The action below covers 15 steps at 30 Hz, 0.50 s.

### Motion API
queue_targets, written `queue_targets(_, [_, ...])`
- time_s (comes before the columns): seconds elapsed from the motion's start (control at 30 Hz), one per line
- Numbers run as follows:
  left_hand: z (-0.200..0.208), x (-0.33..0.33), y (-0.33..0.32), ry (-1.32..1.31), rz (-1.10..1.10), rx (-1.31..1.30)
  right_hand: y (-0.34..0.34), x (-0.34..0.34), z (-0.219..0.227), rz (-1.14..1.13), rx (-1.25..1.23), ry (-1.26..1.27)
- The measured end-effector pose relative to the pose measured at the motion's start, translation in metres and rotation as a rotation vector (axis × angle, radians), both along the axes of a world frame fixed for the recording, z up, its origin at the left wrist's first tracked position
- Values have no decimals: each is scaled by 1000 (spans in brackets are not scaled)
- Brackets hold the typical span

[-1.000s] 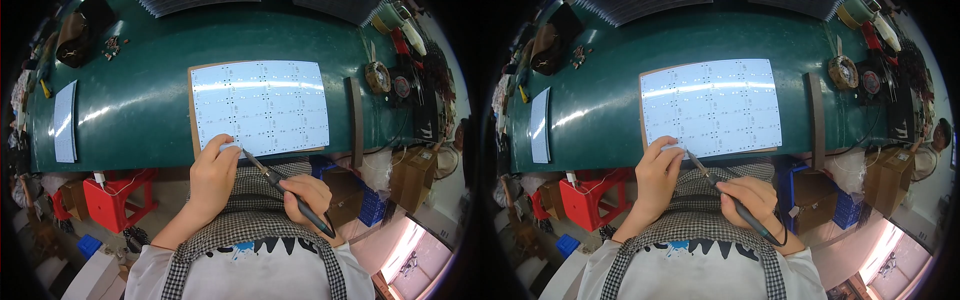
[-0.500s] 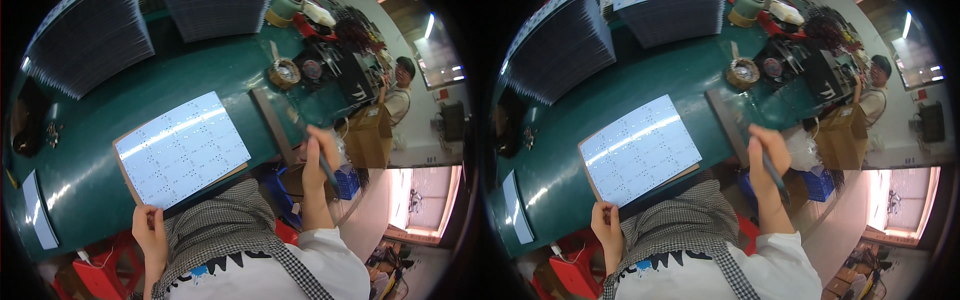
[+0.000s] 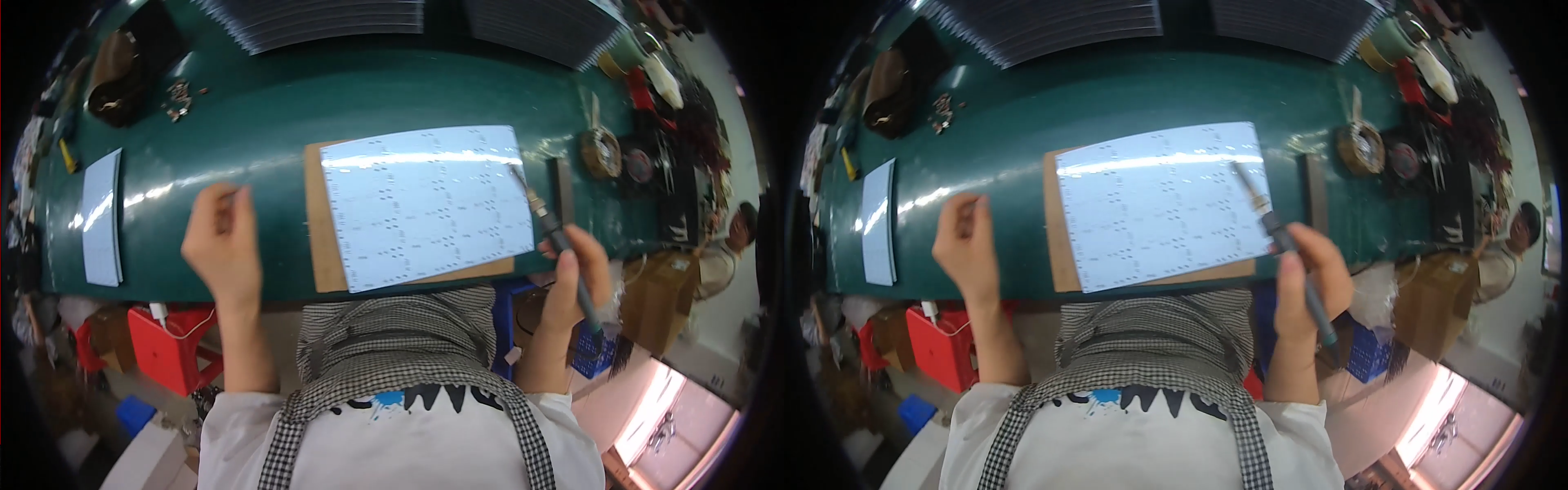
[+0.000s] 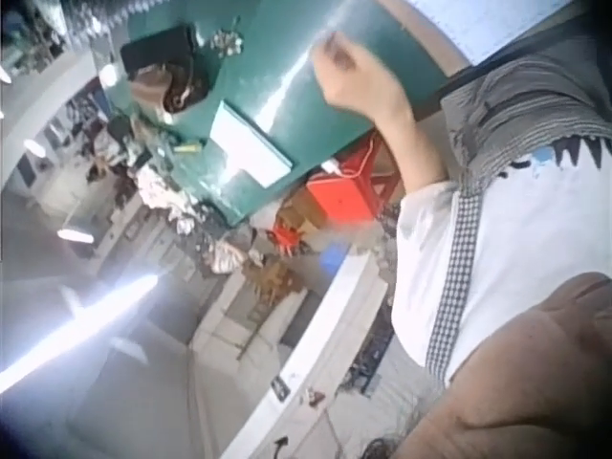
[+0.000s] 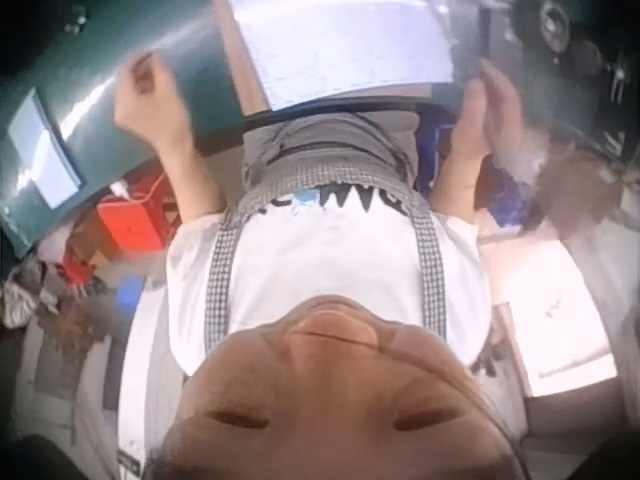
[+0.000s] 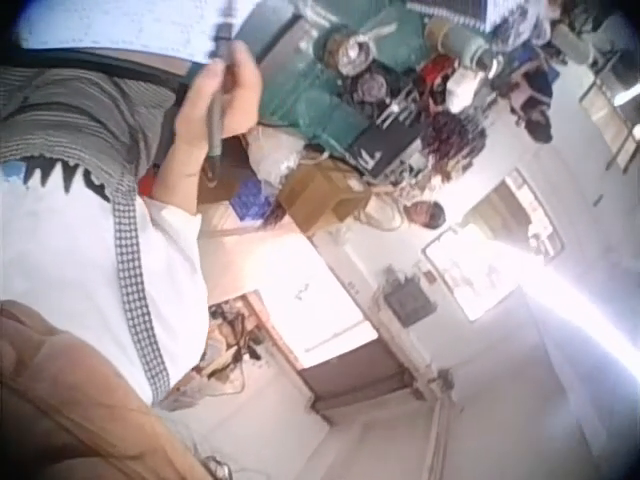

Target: The person solders points on circuit board panels using a soldering iron, turns over and removes a completed board, then positions a metal bar across a new panel and solders its connections.

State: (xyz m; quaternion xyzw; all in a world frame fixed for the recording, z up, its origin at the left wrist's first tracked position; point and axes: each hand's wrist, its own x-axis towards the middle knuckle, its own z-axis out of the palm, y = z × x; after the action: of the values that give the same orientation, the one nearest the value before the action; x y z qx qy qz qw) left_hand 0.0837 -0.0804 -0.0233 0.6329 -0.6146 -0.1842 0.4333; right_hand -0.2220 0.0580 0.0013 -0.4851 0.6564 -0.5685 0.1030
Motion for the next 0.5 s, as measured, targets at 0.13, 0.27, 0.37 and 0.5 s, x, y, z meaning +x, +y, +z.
queue_targets(0.13, [0,-34,-9,-123,-224,-15,-44,45,3,347,0,84])
queue_targets(0.27, [-10,-40,-17,-71,-270,79,-71,72,1,396,152,-32])
queue_targets(0.37, [-12,-43,-20,6,-300,119,-86,79,-5,430,173,-5])
queue_targets(0.5, [-15,-42,-22,-27,-327,136,-93,84,-10,416,159,20])
